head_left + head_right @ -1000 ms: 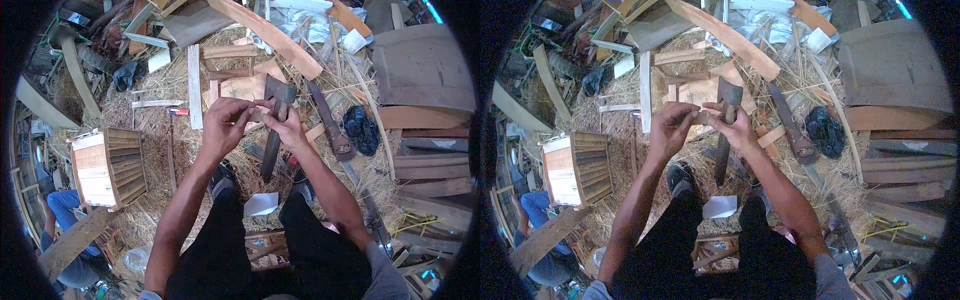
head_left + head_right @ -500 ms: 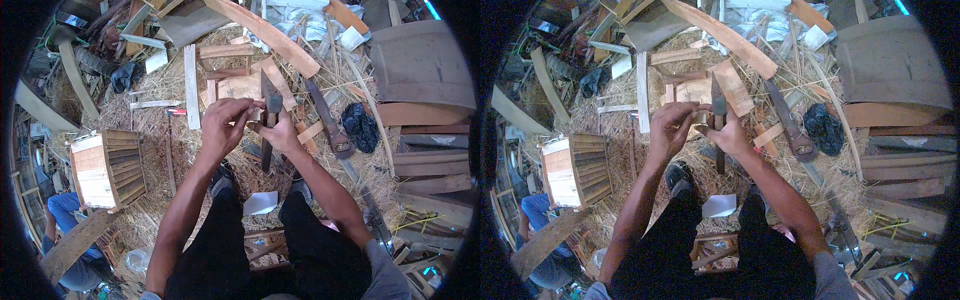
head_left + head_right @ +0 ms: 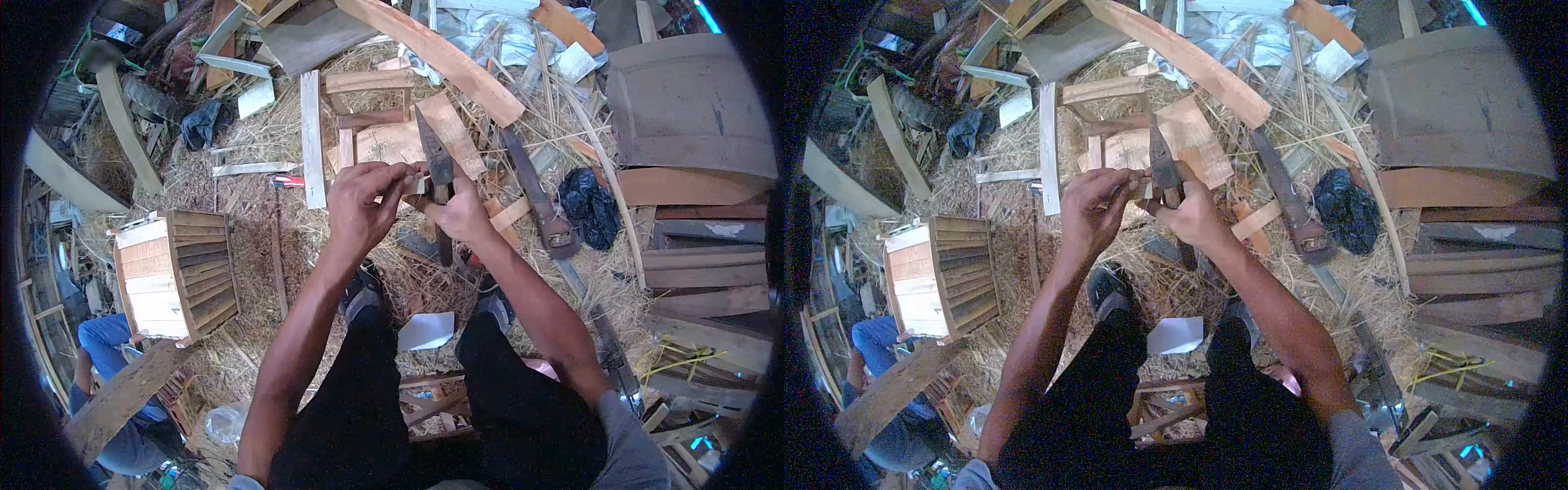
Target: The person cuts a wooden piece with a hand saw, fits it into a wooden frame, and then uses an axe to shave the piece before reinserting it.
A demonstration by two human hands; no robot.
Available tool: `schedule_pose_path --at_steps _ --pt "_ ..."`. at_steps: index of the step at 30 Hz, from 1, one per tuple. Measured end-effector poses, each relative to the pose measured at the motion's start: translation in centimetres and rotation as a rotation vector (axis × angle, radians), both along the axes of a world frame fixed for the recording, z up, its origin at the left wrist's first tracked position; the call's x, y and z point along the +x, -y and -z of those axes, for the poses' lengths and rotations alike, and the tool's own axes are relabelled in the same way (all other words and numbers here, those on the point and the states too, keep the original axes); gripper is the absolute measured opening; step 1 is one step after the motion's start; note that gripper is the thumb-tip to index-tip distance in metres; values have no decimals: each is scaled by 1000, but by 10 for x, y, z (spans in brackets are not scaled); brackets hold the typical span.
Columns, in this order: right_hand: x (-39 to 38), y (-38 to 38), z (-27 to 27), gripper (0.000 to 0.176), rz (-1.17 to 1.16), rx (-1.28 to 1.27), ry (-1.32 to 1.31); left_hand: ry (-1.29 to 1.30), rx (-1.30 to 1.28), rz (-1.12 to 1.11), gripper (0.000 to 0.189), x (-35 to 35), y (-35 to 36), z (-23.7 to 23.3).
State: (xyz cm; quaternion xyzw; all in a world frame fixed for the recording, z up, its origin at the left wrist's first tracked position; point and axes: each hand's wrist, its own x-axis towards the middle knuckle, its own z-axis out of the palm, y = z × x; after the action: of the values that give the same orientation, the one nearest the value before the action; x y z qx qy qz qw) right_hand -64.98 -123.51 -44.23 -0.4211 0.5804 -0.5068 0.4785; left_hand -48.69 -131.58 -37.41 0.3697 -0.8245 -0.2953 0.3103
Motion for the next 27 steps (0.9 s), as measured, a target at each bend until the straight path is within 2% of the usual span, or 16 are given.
schedule_pose_path --at_steps 5,8,17,20,24,27 --pt "0 0 -3 48 6 -62 4 14 -120 0 17 1 -2 2" --pt "-1 0 1 49 2 -47 -50 6 -124 -10 17 0 -4 1" --pt "-3 -1 1 52 -27 -18 10 1 -138 -20 19 1 -4 5" --pt "-9 -3 -10 49 -55 -109 -13 22 -161 -3 18 0 -8 0" --pt "-15 -13 -20 43 17 -155 223 -1 -159 2 18 0 -7 0" --pt "-18 -14 -17 38 66 -101 108 1 -123 4 18 -1 -8 0"
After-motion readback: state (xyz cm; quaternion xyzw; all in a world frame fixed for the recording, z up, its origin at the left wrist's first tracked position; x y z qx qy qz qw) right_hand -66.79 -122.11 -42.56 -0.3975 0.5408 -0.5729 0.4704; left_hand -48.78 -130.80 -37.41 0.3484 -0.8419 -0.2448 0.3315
